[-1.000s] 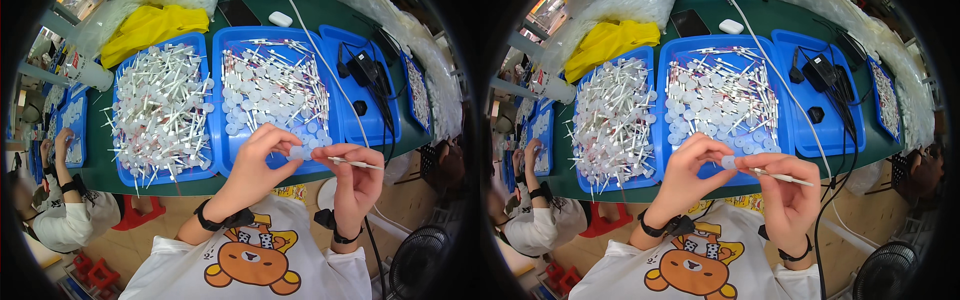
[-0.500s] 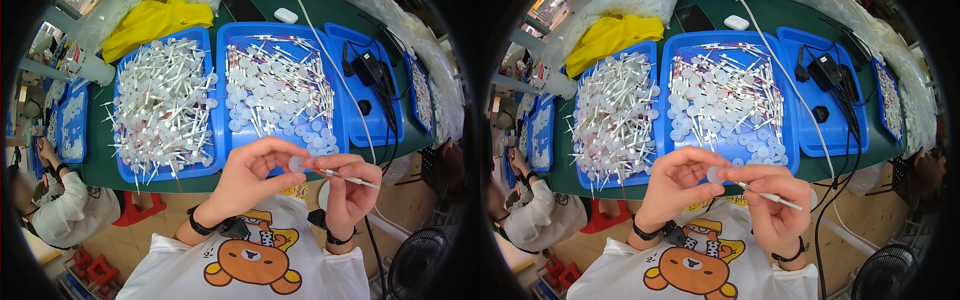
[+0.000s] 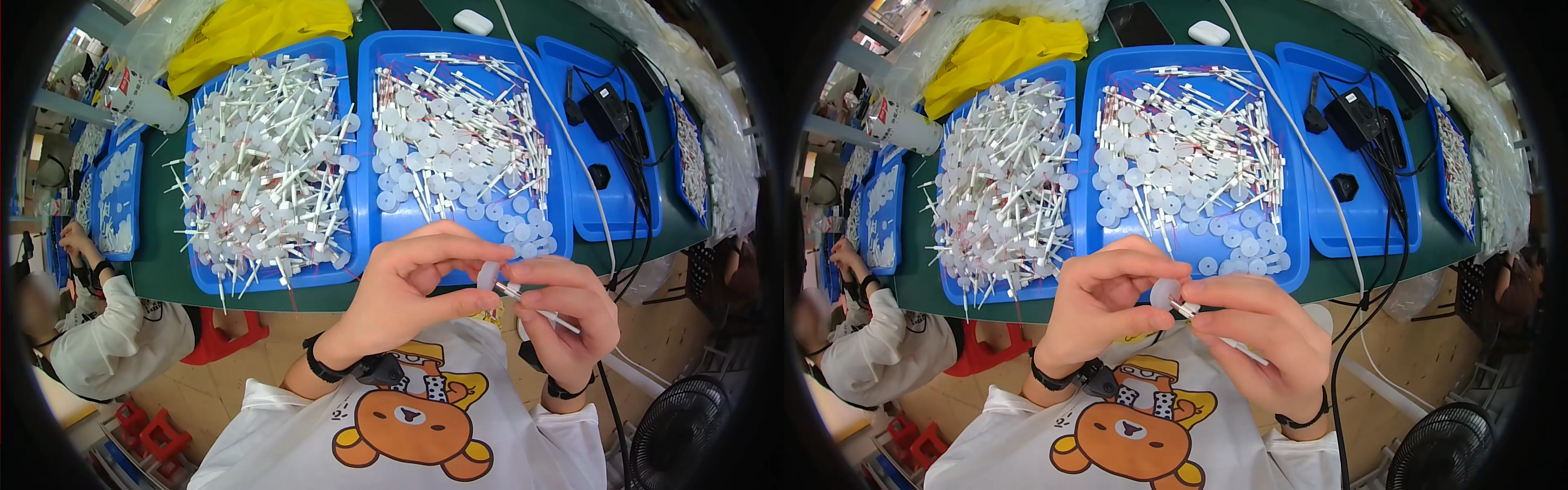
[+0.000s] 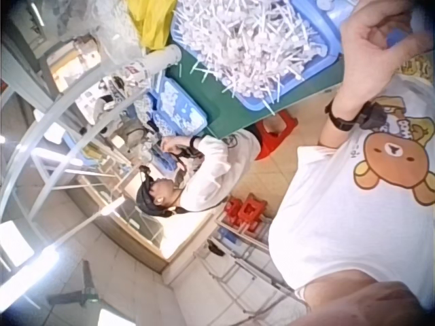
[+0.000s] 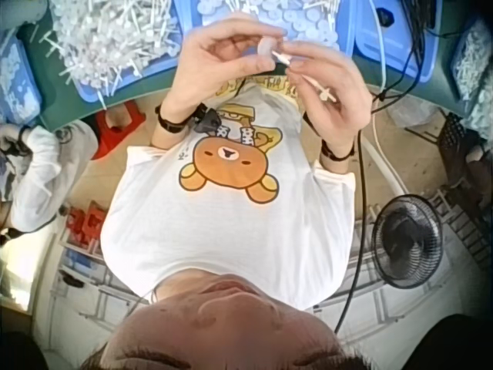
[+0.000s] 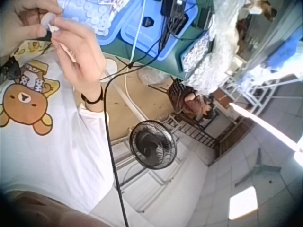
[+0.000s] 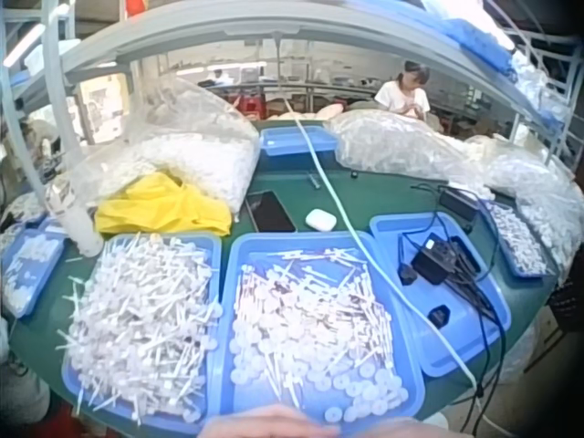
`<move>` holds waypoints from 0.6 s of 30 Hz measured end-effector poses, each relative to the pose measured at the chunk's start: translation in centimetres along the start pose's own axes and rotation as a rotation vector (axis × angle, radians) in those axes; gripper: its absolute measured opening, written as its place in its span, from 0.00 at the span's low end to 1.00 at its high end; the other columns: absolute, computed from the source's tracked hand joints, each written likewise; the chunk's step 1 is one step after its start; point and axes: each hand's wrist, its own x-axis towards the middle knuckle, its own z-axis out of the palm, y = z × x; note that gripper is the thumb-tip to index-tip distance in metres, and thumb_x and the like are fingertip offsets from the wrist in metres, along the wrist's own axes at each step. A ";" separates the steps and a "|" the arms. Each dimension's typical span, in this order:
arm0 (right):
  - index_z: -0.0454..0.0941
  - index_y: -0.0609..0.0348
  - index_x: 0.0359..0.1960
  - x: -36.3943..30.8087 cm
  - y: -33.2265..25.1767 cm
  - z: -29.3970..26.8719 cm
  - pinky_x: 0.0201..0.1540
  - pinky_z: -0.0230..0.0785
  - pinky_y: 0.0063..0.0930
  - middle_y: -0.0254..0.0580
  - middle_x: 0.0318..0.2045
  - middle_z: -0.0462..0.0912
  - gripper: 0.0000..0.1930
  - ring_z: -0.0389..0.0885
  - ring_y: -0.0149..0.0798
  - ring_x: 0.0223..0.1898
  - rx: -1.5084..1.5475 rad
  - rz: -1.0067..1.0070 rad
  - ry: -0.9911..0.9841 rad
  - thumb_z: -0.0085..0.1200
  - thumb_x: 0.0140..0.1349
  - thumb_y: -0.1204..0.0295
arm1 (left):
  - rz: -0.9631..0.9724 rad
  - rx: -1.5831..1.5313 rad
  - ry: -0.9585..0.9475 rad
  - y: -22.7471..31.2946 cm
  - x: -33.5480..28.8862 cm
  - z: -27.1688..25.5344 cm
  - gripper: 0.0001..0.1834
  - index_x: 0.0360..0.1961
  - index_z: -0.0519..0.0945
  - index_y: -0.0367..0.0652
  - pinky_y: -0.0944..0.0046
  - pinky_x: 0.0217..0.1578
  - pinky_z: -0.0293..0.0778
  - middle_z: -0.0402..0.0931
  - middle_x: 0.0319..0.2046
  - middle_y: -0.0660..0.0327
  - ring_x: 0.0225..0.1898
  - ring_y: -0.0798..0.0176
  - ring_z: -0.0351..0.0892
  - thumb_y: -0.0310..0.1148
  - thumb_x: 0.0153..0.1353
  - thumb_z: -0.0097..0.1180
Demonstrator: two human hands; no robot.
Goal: The person repeatedly picks small white plastic caps and thin white sticks from blue trays and presses them together by hand. The assembled items are placed back into the trays. The person occasionally reaches for a phone on the table but continues the assembly task.
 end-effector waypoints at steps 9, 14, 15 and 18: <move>0.83 0.69 0.42 0.7 -0.6 -0.5 0.27 0.63 0.31 0.43 0.31 0.81 0.18 0.76 0.40 0.27 -0.500 -0.260 -0.134 0.69 0.46 0.81 | 0.093 0.254 0.019 1.1 -0.7 0.1 0.22 0.41 0.84 0.32 0.59 0.49 0.80 0.80 0.42 0.52 0.46 0.58 0.83 0.15 0.42 0.76; 0.83 0.69 0.38 0.6 -1.6 -0.6 0.25 0.61 0.34 0.41 0.26 0.78 0.15 0.72 0.42 0.24 -0.628 -0.276 -0.214 0.67 0.47 0.81 | 0.171 0.597 -0.005 2.8 -0.7 0.3 0.20 0.40 0.86 0.33 0.63 0.42 0.81 0.83 0.39 0.52 0.41 0.59 0.84 0.18 0.41 0.77; 0.82 0.69 0.38 0.6 -1.7 -0.7 0.25 0.61 0.33 0.40 0.26 0.77 0.14 0.71 0.41 0.24 -0.571 -0.240 -0.230 0.67 0.47 0.81 | 0.194 0.622 -0.024 3.0 -0.7 0.2 0.20 0.39 0.86 0.33 0.63 0.40 0.81 0.83 0.39 0.52 0.40 0.59 0.85 0.18 0.41 0.77; 0.82 0.70 0.37 0.8 -1.7 -0.8 0.24 0.60 0.33 0.41 0.25 0.76 0.11 0.70 0.40 0.23 -0.374 -0.119 -0.281 0.65 0.50 0.82 | 0.247 0.675 -0.058 3.2 -0.9 0.1 0.19 0.39 0.87 0.33 0.64 0.36 0.80 0.84 0.37 0.52 0.38 0.58 0.85 0.18 0.42 0.76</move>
